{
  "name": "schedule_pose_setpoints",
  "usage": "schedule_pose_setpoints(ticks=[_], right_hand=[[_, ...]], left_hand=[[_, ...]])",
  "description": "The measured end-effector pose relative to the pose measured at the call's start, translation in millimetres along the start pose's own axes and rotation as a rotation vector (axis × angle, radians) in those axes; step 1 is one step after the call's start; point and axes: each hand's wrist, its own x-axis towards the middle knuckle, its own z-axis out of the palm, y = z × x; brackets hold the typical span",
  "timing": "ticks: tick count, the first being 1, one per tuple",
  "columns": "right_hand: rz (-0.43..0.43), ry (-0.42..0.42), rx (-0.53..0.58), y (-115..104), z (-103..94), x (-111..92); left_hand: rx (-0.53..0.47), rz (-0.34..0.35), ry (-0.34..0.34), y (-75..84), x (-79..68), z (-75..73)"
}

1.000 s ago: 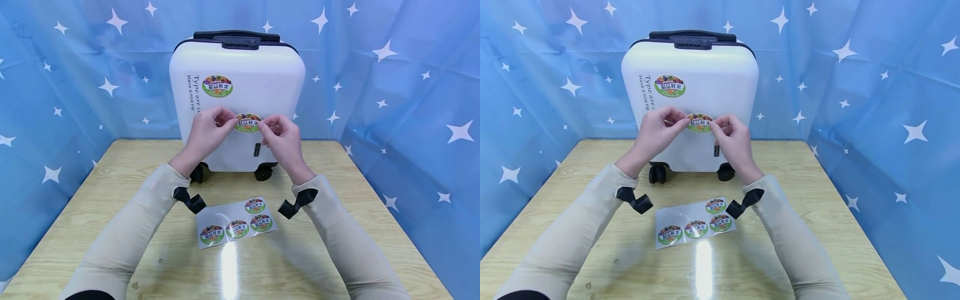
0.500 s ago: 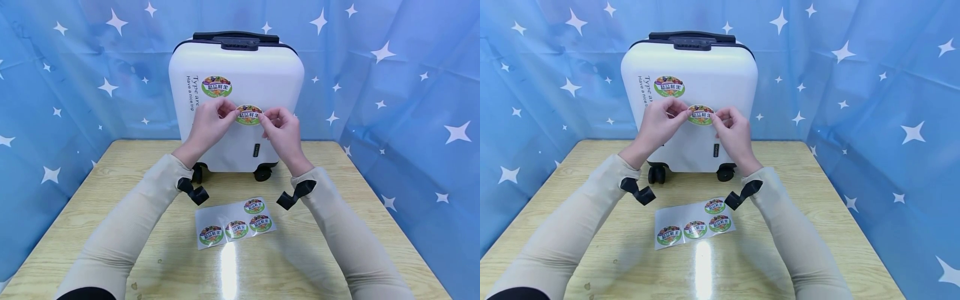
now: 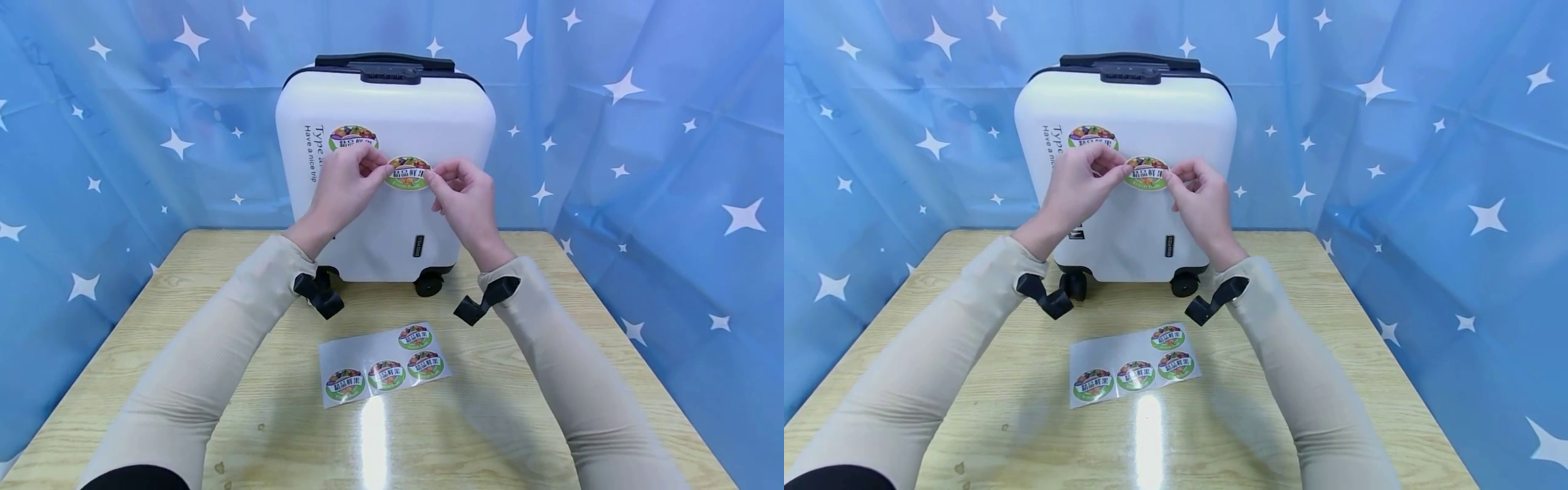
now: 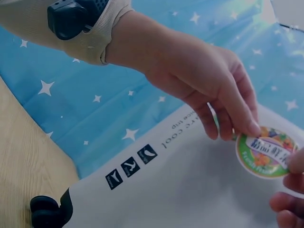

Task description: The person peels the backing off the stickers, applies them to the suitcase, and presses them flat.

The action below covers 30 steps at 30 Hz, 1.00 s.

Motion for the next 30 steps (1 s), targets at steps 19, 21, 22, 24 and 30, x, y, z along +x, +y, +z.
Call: schedule_pose_setpoints(ticks=[19, 21, 22, 24, 30], right_hand=[[0.036, 0.080, -0.013, -9.1, 1.9, 20.1], [0.038, 0.104, -0.031, -11.4, 3.1, 21.7], [0.036, 0.115, -0.041, -12.4, 3.8, 22.3], [0.034, 0.133, -0.058, -13.4, 5.3, 23.5], [0.026, 0.161, -0.090, -13.0, 8.7, 27.2]], left_hand=[[0.192, -0.116, -0.028, 19.4, 23.9, -0.3], [0.206, -0.123, -0.027, 21.9, 26.5, 0.3], [0.213, -0.124, -0.026, 22.9, 27.7, 0.4], [0.222, -0.127, -0.025, 24.7, 29.4, 0.5], [0.230, -0.142, -0.014, 25.3, 32.2, 0.5]])
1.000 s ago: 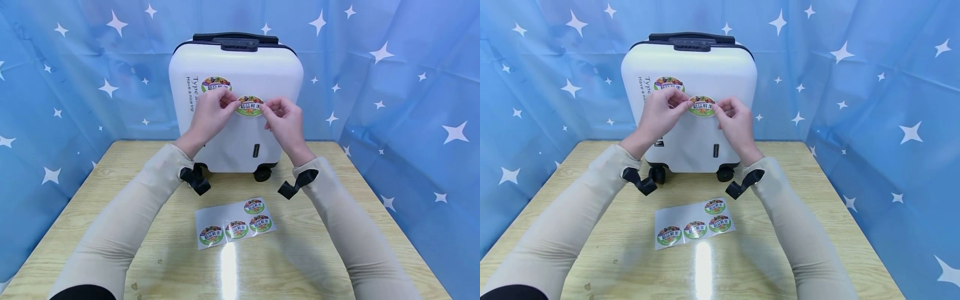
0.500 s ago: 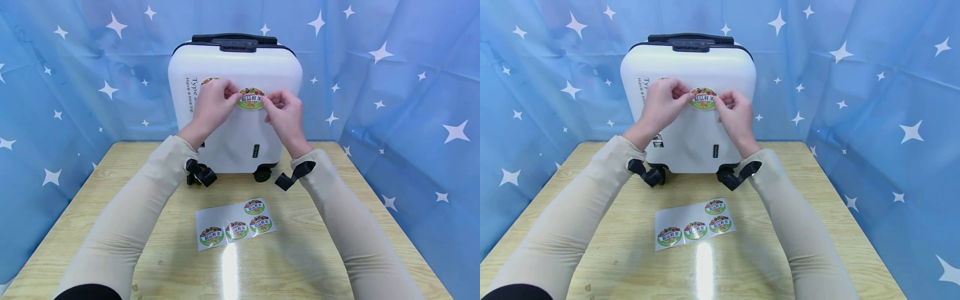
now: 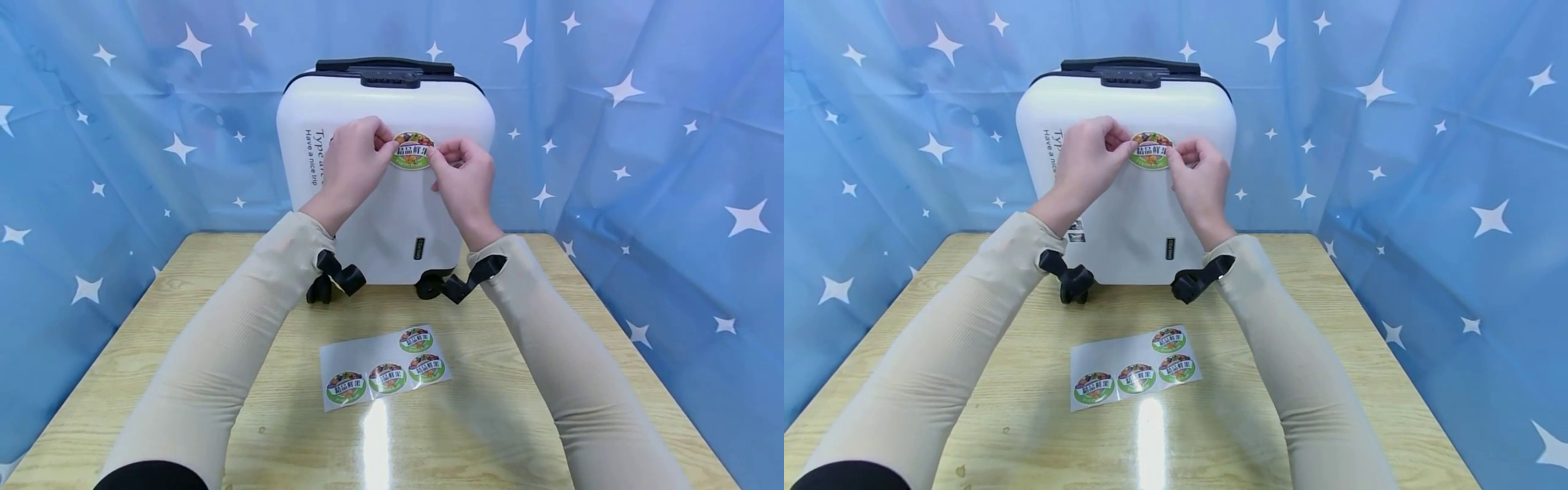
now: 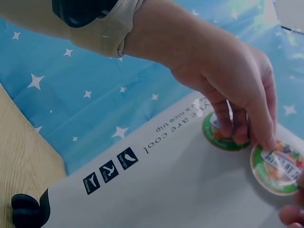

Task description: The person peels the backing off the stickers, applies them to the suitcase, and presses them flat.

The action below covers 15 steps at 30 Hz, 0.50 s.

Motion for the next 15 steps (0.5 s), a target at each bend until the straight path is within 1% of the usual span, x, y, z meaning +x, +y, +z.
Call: schedule_pose_setpoints(ticks=[6, 10, 15], right_hand=[[-0.001, 0.011, -0.012, 0.4, 2.1, 2.0], [0.017, 0.021, -0.024, -0.8, 2.3, 3.1], [0.038, 0.026, -0.040, -1.5, 1.9, 5.1]], left_hand=[[0.040, -0.010, 0.014, 1.0, 1.7, 2.5], [0.063, -0.015, 0.021, 2.6, 1.9, 5.0], [0.069, -0.025, 0.031, 4.6, 3.2, 6.2]])
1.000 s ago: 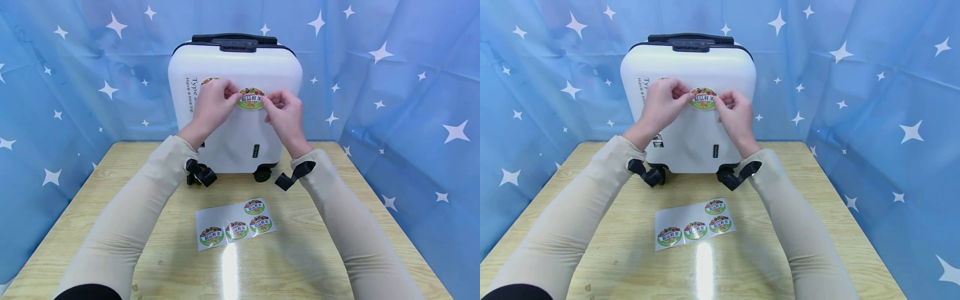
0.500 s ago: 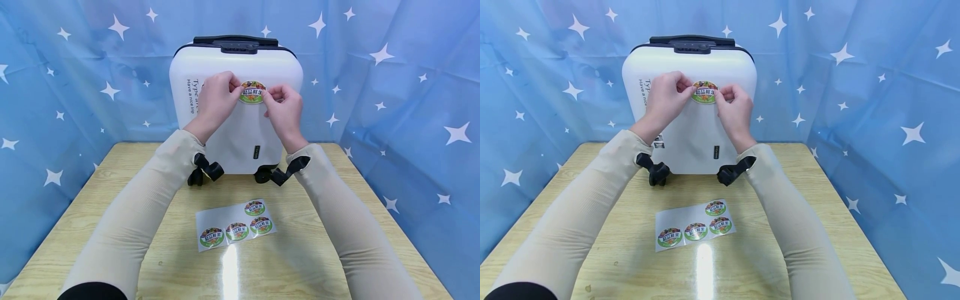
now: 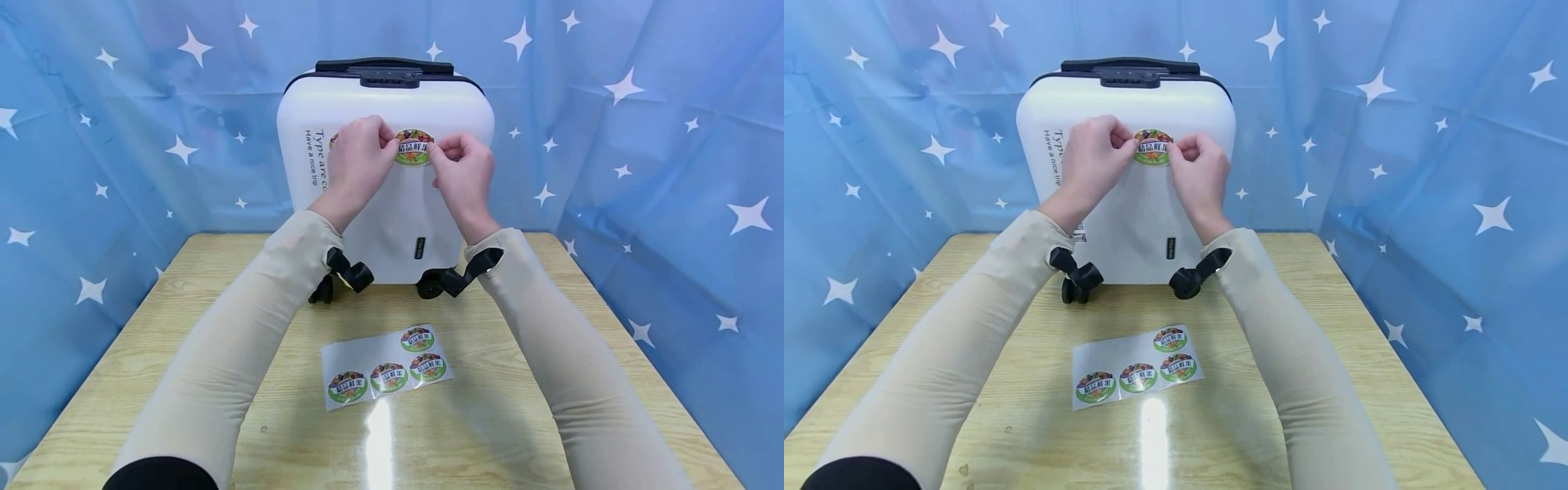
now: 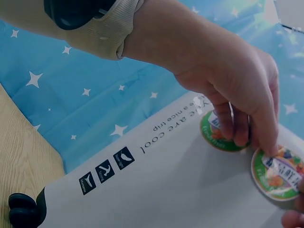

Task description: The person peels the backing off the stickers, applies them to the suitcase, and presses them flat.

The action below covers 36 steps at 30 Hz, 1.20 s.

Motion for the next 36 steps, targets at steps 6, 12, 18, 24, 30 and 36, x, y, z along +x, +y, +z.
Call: schedule_pose_setpoints(ticks=[6, 12, 18, 24, 30, 36], right_hand=[[0.018, 0.008, -0.014, -2.2, -0.4, 1.6], [0.029, 0.018, -0.043, -4.5, -1.0, 2.9], [0.031, 0.022, -0.057, -5.3, -2.3, 2.7], [0.030, 0.018, -0.068, -1.5, -3.3, 0.4], [0.033, 0.021, -0.062, 2.5, -4.4, -2.2], [0.035, 0.019, -0.061, 7.4, -4.0, -6.0]], left_hand=[[0.016, -0.007, 0.001, 1.9, 1.2, 0.9], [0.019, -0.022, 0.003, 4.2, 1.8, 0.3], [0.029, -0.045, -0.001, 5.6, 1.9, -1.6], [-0.009, -0.082, 0.015, 0.6, -0.5, -1.8], [-0.020, -0.100, 0.014, -3.4, -3.9, -0.7], [-0.018, -0.101, 0.038, -7.0, -8.5, 2.6]])
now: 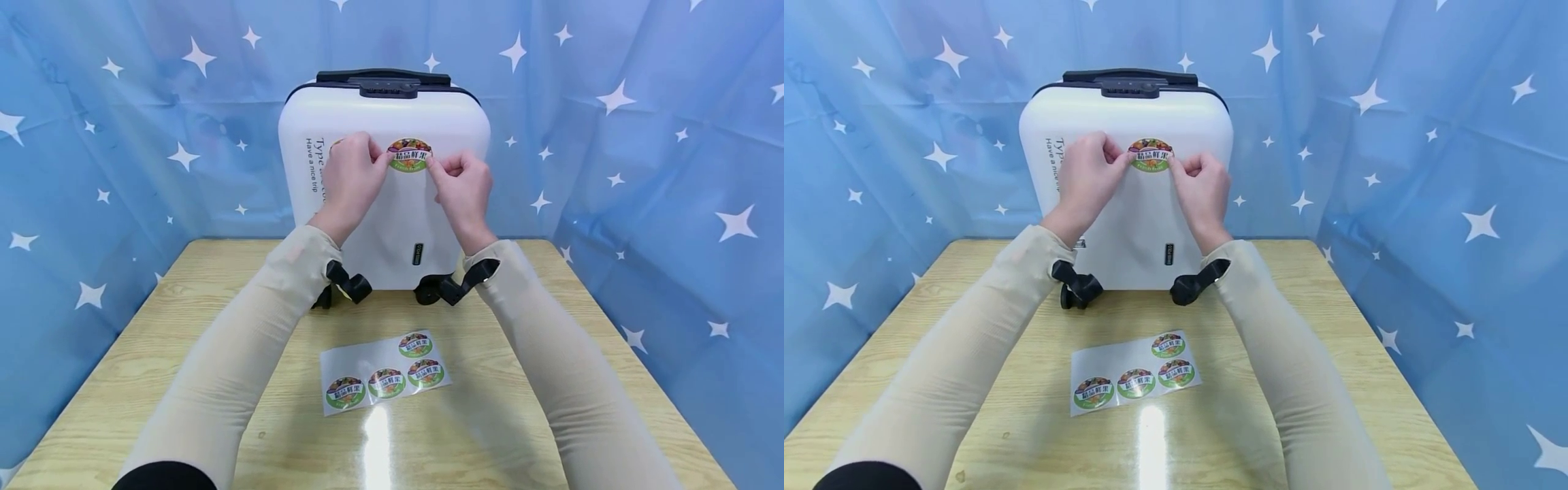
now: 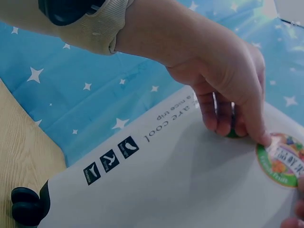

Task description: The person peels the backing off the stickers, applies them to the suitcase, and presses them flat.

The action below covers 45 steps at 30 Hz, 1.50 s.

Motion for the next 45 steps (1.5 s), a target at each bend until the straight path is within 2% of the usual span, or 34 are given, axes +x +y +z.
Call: schedule_pose_setpoints(ticks=[7, 15, 20, 25, 30, 38, 45], right_hand=[[-0.032, 0.013, 0.026, 5.7, 5.7, -3.3], [-0.019, 0.038, 0.043, 2.3, 5.2, -1.9], [-0.015, 0.037, 0.029, -8.8, 7.8, 3.5], [-0.035, 0.011, 0.018, -20.7, 14.9, 6.7], [-0.044, 0.034, 0.015, -24.2, 15.5, 6.5], [-0.028, 0.044, 0.043, -15.7, 8.1, 5.9], [-0.017, 0.033, 0.052, -7.0, 5.9, 2.3]], left_hand=[[-0.043, 0.002, 0.039, -7.5, -5.6, 5.4], [-0.063, 0.020, 0.078, -10.7, -8.2, 6.2], [-0.066, 0.052, 0.110, -3.5, -5.8, 5.0], [-0.095, 0.066, 0.089, 10.1, 0.2, 7.1], [-0.070, 0.058, 0.097, 15.0, 5.2, 7.1], [-0.059, 0.048, 0.102, 9.4, 3.9, 2.8], [-0.109, 0.022, 0.114, -1.6, -2.7, 4.7]])
